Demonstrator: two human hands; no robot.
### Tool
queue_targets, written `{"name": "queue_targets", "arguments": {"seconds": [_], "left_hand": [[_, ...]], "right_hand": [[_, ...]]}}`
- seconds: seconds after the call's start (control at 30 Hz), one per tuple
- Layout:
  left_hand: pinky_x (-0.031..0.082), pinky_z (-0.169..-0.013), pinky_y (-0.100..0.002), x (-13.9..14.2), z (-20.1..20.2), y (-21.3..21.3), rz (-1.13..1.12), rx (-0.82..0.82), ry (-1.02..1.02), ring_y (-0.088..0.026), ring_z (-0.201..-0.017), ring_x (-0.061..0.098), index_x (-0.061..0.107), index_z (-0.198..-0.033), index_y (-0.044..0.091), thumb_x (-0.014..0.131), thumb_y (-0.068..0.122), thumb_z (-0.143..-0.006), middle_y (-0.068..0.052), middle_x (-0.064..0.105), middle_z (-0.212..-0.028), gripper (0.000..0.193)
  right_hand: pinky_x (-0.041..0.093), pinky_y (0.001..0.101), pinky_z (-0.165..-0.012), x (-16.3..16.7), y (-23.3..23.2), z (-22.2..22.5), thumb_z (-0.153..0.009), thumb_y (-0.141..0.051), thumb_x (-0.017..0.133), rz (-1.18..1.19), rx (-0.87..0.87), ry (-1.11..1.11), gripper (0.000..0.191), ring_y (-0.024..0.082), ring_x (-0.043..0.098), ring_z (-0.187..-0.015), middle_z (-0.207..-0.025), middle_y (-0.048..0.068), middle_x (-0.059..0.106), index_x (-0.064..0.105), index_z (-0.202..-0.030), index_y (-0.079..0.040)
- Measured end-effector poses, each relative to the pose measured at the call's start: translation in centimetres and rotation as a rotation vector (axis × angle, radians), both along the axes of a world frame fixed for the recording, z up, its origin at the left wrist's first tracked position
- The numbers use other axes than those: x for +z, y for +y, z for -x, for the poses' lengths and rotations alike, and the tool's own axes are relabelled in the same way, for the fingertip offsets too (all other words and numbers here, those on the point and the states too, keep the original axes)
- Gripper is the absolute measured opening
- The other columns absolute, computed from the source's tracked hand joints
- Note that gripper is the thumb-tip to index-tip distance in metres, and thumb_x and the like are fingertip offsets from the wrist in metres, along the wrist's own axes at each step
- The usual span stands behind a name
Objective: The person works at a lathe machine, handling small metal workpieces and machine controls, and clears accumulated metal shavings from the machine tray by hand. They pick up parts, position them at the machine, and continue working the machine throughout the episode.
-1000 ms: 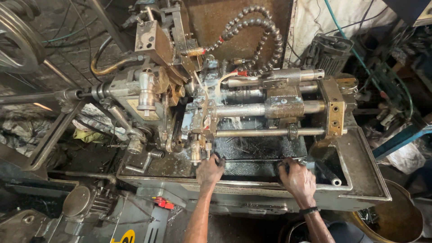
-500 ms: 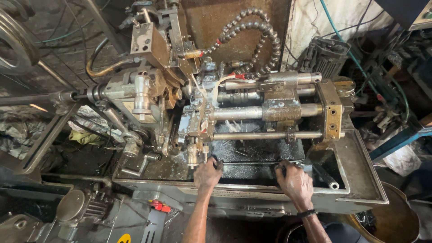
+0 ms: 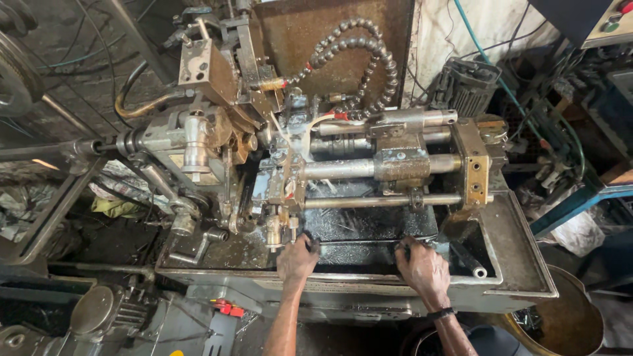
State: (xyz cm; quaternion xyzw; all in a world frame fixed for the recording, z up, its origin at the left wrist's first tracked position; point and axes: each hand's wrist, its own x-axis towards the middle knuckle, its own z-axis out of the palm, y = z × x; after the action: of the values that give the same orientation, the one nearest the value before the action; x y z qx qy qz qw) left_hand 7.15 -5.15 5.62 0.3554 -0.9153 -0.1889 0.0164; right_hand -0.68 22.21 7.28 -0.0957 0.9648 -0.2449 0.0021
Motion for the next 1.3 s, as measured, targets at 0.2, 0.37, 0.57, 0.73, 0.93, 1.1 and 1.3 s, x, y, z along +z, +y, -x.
{"name": "queue_targets", "arguments": {"seconds": [0.2, 0.37, 0.57, 0.73, 0.93, 1.1, 1.3], "left_hand": [[0.055, -0.084, -0.049, 0.1, 0.1, 0.1, 0.0, 0.011, 0.015, -0.036, -0.095, 0.073, 0.072, -0.105, 0.025, 0.067, 0.051, -0.088, -0.014, 0.076, -0.095, 0.032], [0.057, -0.085, -0.047, -0.3, 0.0, 0.2, 0.0, 0.0, -0.02, -0.035, -0.096, 0.074, 0.072, -0.104, 0.023, 0.065, 0.049, -0.09, -0.013, 0.076, -0.098, 0.03], [0.056, -0.084, -0.047, 0.4, -0.1, 0.2, 0.001, 0.011, -0.013, -0.034, -0.094, 0.074, 0.072, -0.101, 0.023, 0.069, 0.047, -0.088, -0.012, 0.076, -0.097, 0.028], [0.059, -0.078, -0.043, 0.4, 0.9, 3.6, -0.125, -0.029, 0.023, -0.029, -0.086, 0.077, 0.073, -0.096, 0.021, 0.065, 0.043, -0.092, -0.008, 0.078, -0.094, 0.024], [0.057, -0.076, -0.047, 0.0, 2.5, 7.0, -0.075, -0.179, 0.097, -0.033, -0.084, 0.075, 0.073, -0.096, 0.016, 0.068, 0.041, -0.092, -0.011, 0.077, -0.091, 0.026], [0.058, -0.077, -0.048, 1.0, 2.2, 6.8, -0.132, -0.163, 0.053, -0.032, -0.082, 0.076, 0.07, -0.102, 0.017, 0.063, 0.039, -0.095, -0.012, 0.076, -0.089, 0.024], [0.06, -0.08, -0.045, 1.4, 2.4, 6.8, -0.159, -0.143, 0.053, -0.029, -0.085, 0.077, 0.07, -0.1, 0.017, 0.064, 0.042, -0.095, -0.011, 0.077, -0.092, 0.027]], "right_hand": [[0.058, 0.0532, -0.073, 0.0, 0.1, 0.0, -0.089, -0.041, 0.061, 0.07, 0.031, 0.049, 0.031, 0.042, 0.073, -0.08, -0.089, 0.019, 0.076, 0.074, -0.11, -0.022], [0.058, 0.0527, -0.076, -0.1, 0.1, -0.1, -0.09, -0.041, 0.06, 0.045, 0.037, 0.027, 0.03, 0.042, 0.073, -0.082, -0.091, 0.018, 0.076, 0.074, -0.108, -0.022], [0.058, 0.0528, -0.076, 0.1, -0.1, 0.0, -0.091, -0.043, 0.06, 0.017, 0.028, 0.008, 0.03, 0.042, 0.073, -0.083, -0.089, 0.018, 0.076, 0.074, -0.108, -0.022], [0.057, 0.0541, -0.077, -0.4, -0.2, 0.3, -0.09, -0.044, 0.061, -0.026, 0.035, -0.003, 0.03, 0.042, 0.072, -0.082, -0.089, 0.017, 0.076, 0.073, -0.107, -0.022], [0.057, 0.0549, -0.077, -1.0, -0.1, 0.2, -0.088, -0.044, 0.062, 0.012, 0.021, 0.012, 0.032, 0.044, 0.072, -0.083, -0.088, 0.02, 0.075, 0.073, -0.109, -0.023], [0.057, 0.0504, -0.068, -0.5, 0.0, 0.0, -0.09, -0.036, 0.065, 0.084, 0.083, 0.05, 0.025, 0.039, 0.072, -0.073, -0.081, 0.018, 0.075, 0.075, -0.108, -0.022], [0.051, 0.0276, -0.039, 3.8, -4.7, 1.9, -0.09, -0.014, 0.067, 0.377, 0.437, 0.369, 0.021, 0.018, 0.067, -0.05, -0.103, 0.013, 0.076, 0.073, -0.11, -0.01]]}}
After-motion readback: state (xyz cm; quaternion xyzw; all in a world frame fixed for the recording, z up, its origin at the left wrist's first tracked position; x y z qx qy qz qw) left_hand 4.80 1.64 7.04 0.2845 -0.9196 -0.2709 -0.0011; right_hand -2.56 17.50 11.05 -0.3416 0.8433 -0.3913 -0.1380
